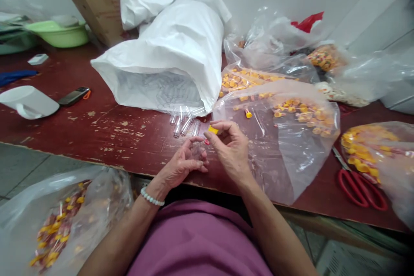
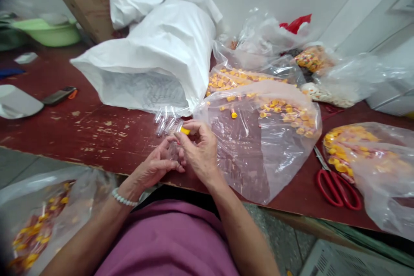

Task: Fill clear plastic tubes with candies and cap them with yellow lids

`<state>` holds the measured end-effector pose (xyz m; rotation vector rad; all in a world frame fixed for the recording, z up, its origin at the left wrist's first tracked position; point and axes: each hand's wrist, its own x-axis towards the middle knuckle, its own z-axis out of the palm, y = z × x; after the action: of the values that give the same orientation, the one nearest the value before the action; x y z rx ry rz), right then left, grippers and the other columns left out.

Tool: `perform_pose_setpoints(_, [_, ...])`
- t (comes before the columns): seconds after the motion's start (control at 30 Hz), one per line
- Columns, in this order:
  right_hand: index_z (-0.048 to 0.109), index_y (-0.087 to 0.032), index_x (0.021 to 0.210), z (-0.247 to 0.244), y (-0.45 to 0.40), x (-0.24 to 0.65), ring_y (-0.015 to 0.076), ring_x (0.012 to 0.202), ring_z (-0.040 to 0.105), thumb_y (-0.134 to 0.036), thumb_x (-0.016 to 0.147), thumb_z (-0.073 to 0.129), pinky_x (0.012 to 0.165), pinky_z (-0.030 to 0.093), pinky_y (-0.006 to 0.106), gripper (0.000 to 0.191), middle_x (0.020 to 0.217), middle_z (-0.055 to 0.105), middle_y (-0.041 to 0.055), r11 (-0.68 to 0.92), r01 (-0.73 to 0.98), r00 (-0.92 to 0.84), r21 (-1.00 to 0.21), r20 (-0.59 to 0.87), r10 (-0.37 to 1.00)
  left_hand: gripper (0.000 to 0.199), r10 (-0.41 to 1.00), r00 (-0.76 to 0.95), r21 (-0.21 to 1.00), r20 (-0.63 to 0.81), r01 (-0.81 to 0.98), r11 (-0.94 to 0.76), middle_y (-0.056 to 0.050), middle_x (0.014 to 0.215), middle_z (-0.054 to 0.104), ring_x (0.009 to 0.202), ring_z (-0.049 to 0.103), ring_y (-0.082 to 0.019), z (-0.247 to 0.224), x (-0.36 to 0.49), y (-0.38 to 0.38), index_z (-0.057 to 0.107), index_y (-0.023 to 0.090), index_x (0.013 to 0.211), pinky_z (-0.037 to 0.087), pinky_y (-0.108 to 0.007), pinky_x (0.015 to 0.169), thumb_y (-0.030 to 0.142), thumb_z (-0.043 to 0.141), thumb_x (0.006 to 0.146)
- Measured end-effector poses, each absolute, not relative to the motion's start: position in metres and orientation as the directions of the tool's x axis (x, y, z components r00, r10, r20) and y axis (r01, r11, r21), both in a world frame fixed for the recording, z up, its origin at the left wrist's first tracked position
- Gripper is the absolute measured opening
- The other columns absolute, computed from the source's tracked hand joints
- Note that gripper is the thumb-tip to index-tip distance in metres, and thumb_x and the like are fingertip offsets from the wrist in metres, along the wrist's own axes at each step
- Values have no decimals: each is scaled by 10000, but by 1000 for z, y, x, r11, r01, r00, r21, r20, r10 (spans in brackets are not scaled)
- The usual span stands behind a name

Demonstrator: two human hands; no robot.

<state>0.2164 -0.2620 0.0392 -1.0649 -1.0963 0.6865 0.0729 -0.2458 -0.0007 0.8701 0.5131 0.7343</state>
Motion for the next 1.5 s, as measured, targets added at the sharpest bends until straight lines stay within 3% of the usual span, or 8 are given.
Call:
perform_pose_setpoints(0.23, [607, -204, 838, 19, -273, 202, 150, 909, 619, -233, 807, 650, 822, 489, 303, 61, 962, 639, 37, 422, 249, 166, -872, 468, 868, 331, 788, 604, 919, -118, -233, 317, -35, 814, 603, 676, 561, -129, -3, 89, -249, 598, 123, 927, 464, -218, 566, 157, 744, 633])
perform_pose_setpoints(0.47, [612, -204, 936, 19, -278, 210, 202, 986, 565, -256, 860, 571, 891, 449, 389, 101, 1019, 651, 74, 518, 612, -74, -598, 608, 790, 204, 871, 486, 964, -74, -189, 188, -1, 744, 572, 664, 509, -107, -7, 96, -245, 588, 134, 790, 466, -223, 610, 259, 695, 669])
perform_pose_setpoints(0.63, [617, -210, 962, 32, -281, 225, 177, 1051, 563, -286, 871, 561, 915, 451, 332, 132, 1108, 625, 71, 560, 562, -191, -608, 564, 804, 174, 912, 410, 1000, -3, -10, 8, -5, 748, 584, 682, 502, -119, 0, 98, -241, 595, 125, 759, 442, -216, 605, 267, 670, 692])
perform_pose_setpoints(0.73, [586, -228, 1062, 31, -269, 259, 166, 1052, 572, -296, 895, 502, 888, 466, 313, 198, 1148, 601, 69, 436, 568, 33, -698, 548, 836, 215, 918, 387, 994, -92, -17, 107, 46, 593, 499, 515, 427, -73, 5, 93, -236, 582, 150, 832, 351, -175, 457, 290, 686, 706])
perform_pose_setpoints(0.83, [590, -201, 1008, 16, -235, 310, 172, 897, 594, -278, 912, 419, 824, 471, 333, 211, 982, 642, 59, 15, 704, 384, -710, 399, 833, 278, 918, 372, 984, -136, -53, 168, 73, 516, 439, 430, 367, -60, 6, 87, -234, 579, 163, 907, 274, -168, 397, 324, 697, 714])
perform_pose_setpoints(1.1, [637, -156, 893, -22, -161, 376, 243, 981, 522, -152, 752, 558, 935, 354, 406, 161, 956, 640, 120, -160, 749, 462, -643, 333, 822, 333, 902, 416, 987, -116, -49, 150, 48, 602, 529, 465, 420, -56, 4, 92, -237, 648, 166, 1011, 332, -191, 470, 309, 710, 716])
perform_pose_setpoints(1.33, [574, -136, 1091, 1, -212, 345, 190, 861, 566, -302, 899, 403, 809, 448, 347, 306, 970, 633, 94, -59, 682, 421, -729, 325, 847, 361, 905, 414, 994, -93, -8, 105, 43, 610, 508, 517, 408, -67, 7, 91, -239, 657, 159, 1045, 320, -179, 469, 317, 701, 724])
perform_pose_setpoints(1.5, [597, -229, 1089, 40, -278, 283, 154, 957, 580, -231, 913, 436, 851, 463, 312, 238, 1037, 609, 44, 359, 499, 40, -789, 435, 900, 350, 897, 441, 998, -22, 62, -6, -1, 755, 624, 663, 515, -110, 11, 99, -241, 676, 163, 1061, 415, -213, 633, 285, 696, 734])
